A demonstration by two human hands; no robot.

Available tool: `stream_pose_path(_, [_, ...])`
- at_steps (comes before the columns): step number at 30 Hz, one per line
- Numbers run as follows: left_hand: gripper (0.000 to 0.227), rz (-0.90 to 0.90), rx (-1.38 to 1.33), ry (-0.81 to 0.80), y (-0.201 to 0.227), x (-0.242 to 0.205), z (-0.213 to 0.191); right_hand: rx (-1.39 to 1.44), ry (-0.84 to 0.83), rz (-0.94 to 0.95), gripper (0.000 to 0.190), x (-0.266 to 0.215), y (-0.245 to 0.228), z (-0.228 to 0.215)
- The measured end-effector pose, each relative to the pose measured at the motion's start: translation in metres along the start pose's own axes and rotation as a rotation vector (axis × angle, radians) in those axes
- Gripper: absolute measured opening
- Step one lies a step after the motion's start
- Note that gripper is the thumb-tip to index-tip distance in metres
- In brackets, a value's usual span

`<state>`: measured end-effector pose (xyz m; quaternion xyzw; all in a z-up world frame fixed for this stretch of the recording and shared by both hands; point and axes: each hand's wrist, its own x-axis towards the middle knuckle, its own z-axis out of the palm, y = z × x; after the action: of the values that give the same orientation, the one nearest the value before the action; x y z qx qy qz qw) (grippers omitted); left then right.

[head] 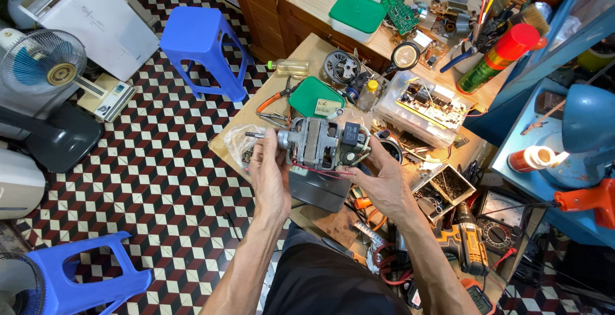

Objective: The person assembles an electrical motor by hand, using a cordless drill to tighten screws and inserting small metal components into the motor housing. The person handles the motor, drill, and small parts throughout the clip.

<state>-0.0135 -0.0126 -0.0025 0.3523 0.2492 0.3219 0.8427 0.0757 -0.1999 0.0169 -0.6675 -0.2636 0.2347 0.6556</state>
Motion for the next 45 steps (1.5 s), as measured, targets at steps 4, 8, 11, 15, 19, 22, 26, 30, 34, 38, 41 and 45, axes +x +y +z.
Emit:
stream_pose_path(4, [0.028,0.018,0.018,-0.066,-0.007,-0.005,-0.001,0.087,-0.015,0.001,0.07,-0.001,0.001,0.001])
stream_pose_path(8, [0.056,-0.048,0.02,-0.067,-0.004,-0.008,0.005,0.068,-0.014,-0.016,0.071,-0.003,0.002,0.001])
stream_pose_path(11, [0.091,-0.075,0.222,-0.134,0.004,-0.012,0.012,0.12,-0.016,0.004,0.071,-0.002,0.001,0.002])
stream_pose_path(15, [0.115,-0.059,0.405,-0.14,0.011,-0.017,0.022,0.069,-0.013,-0.001,0.073,-0.002,-0.001,0.004])
stream_pose_path(19, [0.109,-0.064,0.398,-0.155,0.014,-0.018,0.026,0.082,-0.007,0.022,0.078,-0.004,0.0,0.004])
stream_pose_path(22, [0.099,-0.024,0.453,-0.167,0.017,-0.019,0.025,-0.006,0.061,-0.021,0.074,0.002,0.004,0.011])
stream_pose_path(26, [0.08,-0.058,0.476,-0.114,0.018,-0.013,0.022,-0.017,0.106,-0.131,0.083,0.002,0.012,0.019])
stream_pose_path(30, [0.075,0.014,0.309,-0.163,0.016,-0.013,0.013,0.039,0.153,-0.038,0.083,-0.001,0.011,0.03])
stream_pose_path(34, [0.08,0.053,0.29,-0.176,0.015,-0.015,0.01,0.149,0.097,0.024,0.083,-0.008,-0.001,0.035])
stream_pose_path(38, [0.08,0.028,0.291,-0.187,0.018,-0.02,0.013,-0.064,0.147,-0.14,0.089,-0.013,-0.007,0.032])
stream_pose_path(41, [0.077,0.036,0.293,-0.207,0.019,-0.023,0.014,-0.006,0.162,-0.153,0.09,-0.014,-0.006,0.033])
stream_pose_path(45, [0.07,0.01,0.295,-0.216,0.021,-0.027,0.017,-0.012,0.153,-0.085,0.096,-0.019,-0.006,0.034])
